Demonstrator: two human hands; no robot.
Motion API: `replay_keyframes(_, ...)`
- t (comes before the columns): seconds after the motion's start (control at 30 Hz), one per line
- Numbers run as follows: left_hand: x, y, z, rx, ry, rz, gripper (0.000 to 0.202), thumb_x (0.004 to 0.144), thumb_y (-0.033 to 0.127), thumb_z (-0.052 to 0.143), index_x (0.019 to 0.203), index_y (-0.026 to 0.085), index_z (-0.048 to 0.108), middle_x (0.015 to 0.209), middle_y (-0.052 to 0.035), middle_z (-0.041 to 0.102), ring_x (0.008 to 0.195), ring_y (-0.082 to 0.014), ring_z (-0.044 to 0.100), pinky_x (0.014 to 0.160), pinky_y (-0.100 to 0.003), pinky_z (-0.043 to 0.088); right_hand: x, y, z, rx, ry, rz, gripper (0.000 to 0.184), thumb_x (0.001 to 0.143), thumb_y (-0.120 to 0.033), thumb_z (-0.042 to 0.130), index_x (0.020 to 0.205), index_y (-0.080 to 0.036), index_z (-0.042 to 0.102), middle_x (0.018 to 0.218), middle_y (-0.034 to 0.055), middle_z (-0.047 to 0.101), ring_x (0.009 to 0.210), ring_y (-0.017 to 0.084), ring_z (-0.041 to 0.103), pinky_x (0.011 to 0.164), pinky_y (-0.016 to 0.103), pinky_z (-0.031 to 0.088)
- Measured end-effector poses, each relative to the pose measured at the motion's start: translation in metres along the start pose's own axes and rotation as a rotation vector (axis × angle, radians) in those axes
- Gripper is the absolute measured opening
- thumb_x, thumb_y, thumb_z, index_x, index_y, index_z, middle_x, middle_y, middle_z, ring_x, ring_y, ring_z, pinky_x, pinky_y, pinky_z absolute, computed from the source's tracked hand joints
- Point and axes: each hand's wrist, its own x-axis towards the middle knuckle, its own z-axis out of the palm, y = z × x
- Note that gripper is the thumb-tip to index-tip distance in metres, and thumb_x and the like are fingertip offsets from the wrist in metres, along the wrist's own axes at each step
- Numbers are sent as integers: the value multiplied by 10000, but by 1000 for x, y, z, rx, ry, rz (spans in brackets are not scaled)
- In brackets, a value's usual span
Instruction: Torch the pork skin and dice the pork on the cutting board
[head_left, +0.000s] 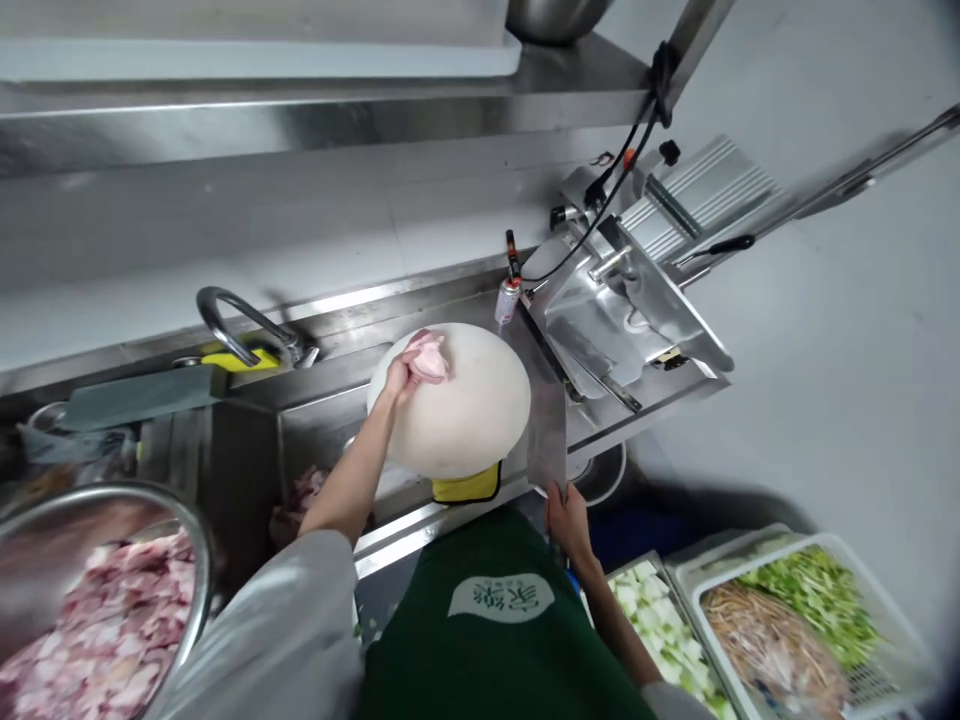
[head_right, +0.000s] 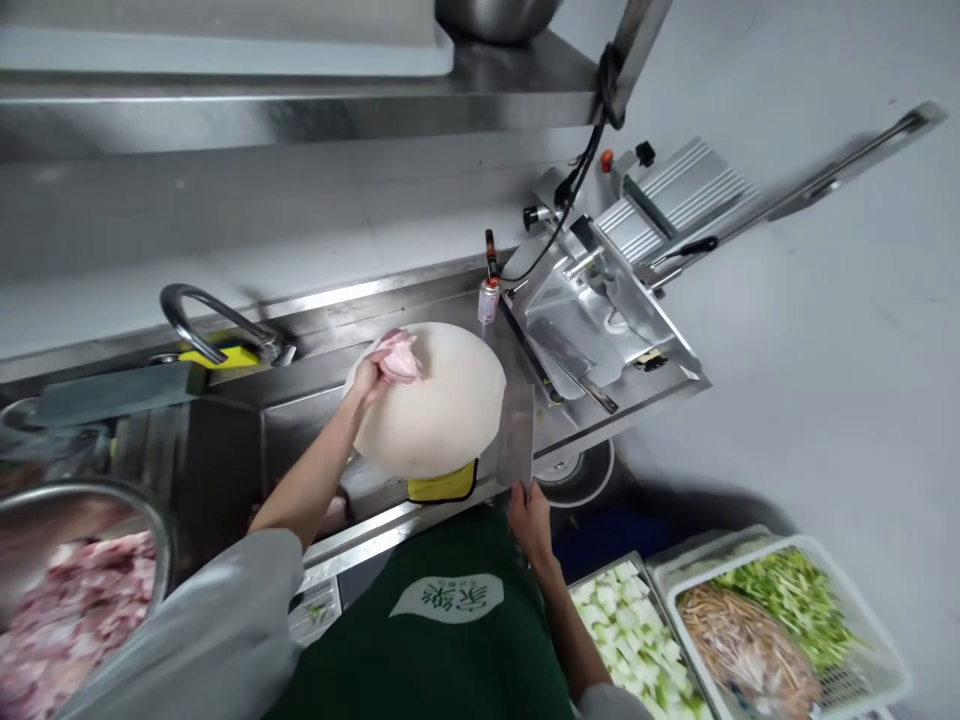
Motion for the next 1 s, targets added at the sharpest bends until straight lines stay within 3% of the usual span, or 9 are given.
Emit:
replay_keyframes(0.13, -43, 16, 10, -219, -151, -44, 523, 828, 416, 593, 1257, 129, 678, 1206, -154, 739, 1112, -321, 708, 913, -448, 591, 36, -2, -5, -33, -147, 6, 373, 898, -602, 553, 781, -256, 480, 482, -62, 514, 365, 139, 464, 386, 264, 377)
replay_keyframes(0.27, -75, 21, 29, -299, -159, 9, 596, 894, 583, 540, 1368, 230, 620, 1411, -141, 651, 1257, -350, 645, 867, -481, 607, 64, -7, -4, -87, -269, -55, 347, 920, -570, 517, 780, -255, 481, 477, -57, 518, 373, 149, 498, 416, 270, 404)
replay_keyframes(0.37, -88, 27, 36, -215, -110, -22, 542, 892, 394, 615, 1418, 277, 562, 1455, -113, 623, 1224, -306, 667, 801, -409, 627, 78, -10, -2, -108, -306, -94, 353, 915, -588, 510, 797, -255, 495, 478, -56, 518, 363, 156, 504, 413, 276, 400)
replay_keyframes(0.47, -97, 43, 37, -93, -115, -54, 707, 777, 122, 610, 1459, 283, 518, 1434, -104, 636, 1133, -277, 709, 732, -353, 635, 84, -10, 0, -101, -333, -102, 381, 902, -626, 510, 818, -254, 505, 487, -50, 529, 358, 159, 502, 405, 281, 397)
replay_keyframes(0.6, -110, 60, 38, -113, -175, -59, 812, 642, 125, 536, 1452, 193, 529, 1314, -152, 690, 1097, -330, 718, 646, -357, 630, 86, -4, 1, -96, -363, -83, 391, 895, -642, 509, 807, -261, 484, 466, -57, 509, 345, 162, 493, 393, 285, 394)
replay_keyframes(0.77, -122, 45, 46, -193, -181, -237, 876, 536, 192, 491, 1404, 92, 554, 1094, -180, 737, 970, -350, 742, 572, -369, 609, 85, 6, 2, -71, -351, -54, 384, 891, -633, 522, 793, -265, 474, 458, -59, 502, 342, 152, 471, 382, 278, 382)
replay_keyframes(0.87, -122, 33, 52, -261, -252, -300, 888, 555, 201, 486, 1433, 77, 536, 1150, -196, 727, 991, -355, 740, 572, -366, 599, 84, 9, 2, -45, -334, -53, 371, 893, -617, 529, 791, -267, 458, 477, -60, 507, 354, 145, 466, 376, 272, 380)
replay_keyframes(1.0, -115, 16, 53, -299, -284, -366, 825, 601, 236, 495, 1413, 97, 545, 1150, -189, 727, 997, -395, 731, 620, -470, 610, 81, 6, -1, -29, -303, -25, 362, 896, -606, 530, 781, -274, 440, 457, -67, 480, 350, 151, 462, 369, 276, 366)
